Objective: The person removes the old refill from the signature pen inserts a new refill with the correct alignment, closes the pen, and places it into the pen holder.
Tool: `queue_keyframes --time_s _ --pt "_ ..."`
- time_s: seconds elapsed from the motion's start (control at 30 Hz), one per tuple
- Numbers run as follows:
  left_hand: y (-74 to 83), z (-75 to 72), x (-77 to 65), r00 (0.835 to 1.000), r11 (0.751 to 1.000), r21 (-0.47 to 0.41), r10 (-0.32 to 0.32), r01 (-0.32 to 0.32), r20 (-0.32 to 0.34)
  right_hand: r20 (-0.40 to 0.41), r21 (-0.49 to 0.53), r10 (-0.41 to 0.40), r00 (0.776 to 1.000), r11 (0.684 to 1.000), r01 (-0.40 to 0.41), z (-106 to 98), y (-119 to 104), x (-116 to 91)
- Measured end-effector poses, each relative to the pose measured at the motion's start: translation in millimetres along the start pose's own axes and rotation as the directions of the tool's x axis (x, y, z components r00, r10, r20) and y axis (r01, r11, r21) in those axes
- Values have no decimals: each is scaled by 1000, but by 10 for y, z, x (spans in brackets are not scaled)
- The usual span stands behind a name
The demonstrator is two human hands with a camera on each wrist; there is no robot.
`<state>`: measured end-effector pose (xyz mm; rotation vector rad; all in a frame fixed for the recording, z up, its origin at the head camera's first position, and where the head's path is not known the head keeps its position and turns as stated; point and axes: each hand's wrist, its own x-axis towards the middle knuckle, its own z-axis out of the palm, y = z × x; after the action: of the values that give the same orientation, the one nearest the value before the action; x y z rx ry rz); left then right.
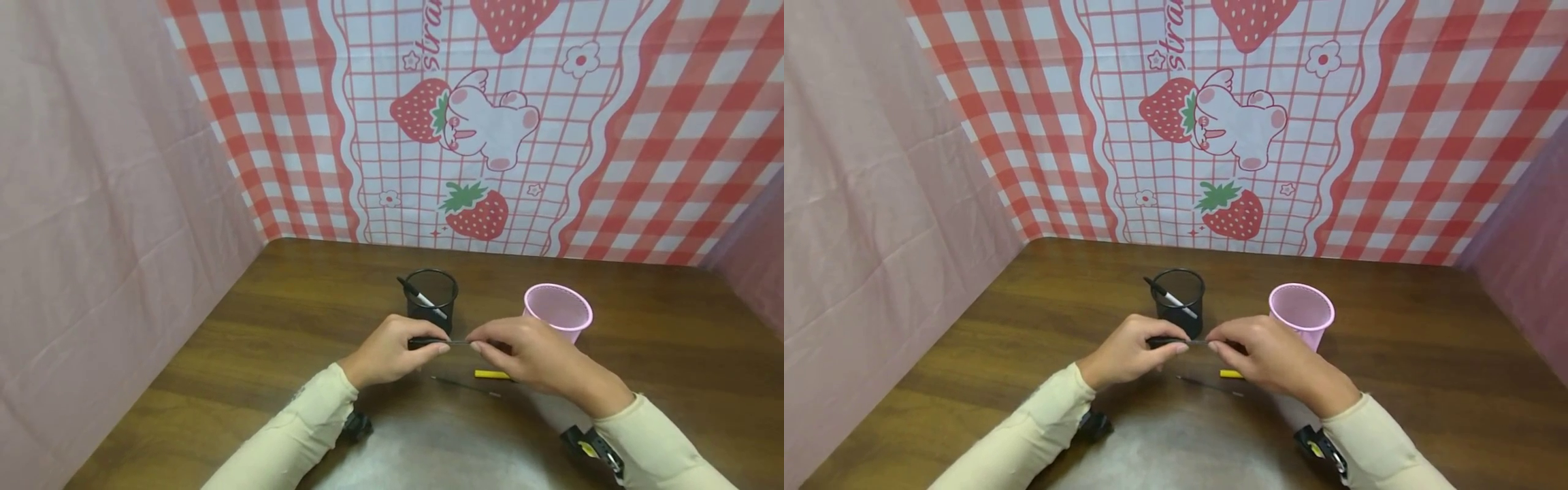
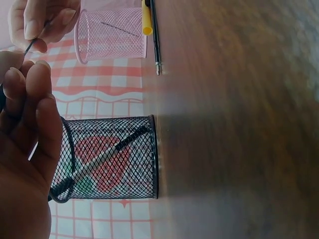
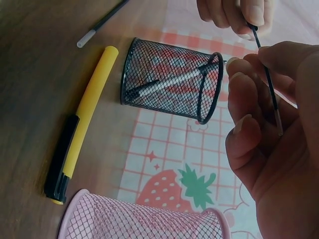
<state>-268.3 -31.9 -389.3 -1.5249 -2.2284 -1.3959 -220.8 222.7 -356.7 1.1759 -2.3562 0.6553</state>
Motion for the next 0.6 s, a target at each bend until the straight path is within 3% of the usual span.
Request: queue_keyframes --time_s 0.6 --pt "-32 6 -1 998 994 96 59 -57 -15 25 44 -4 1000 999 3 65 -16 -3"
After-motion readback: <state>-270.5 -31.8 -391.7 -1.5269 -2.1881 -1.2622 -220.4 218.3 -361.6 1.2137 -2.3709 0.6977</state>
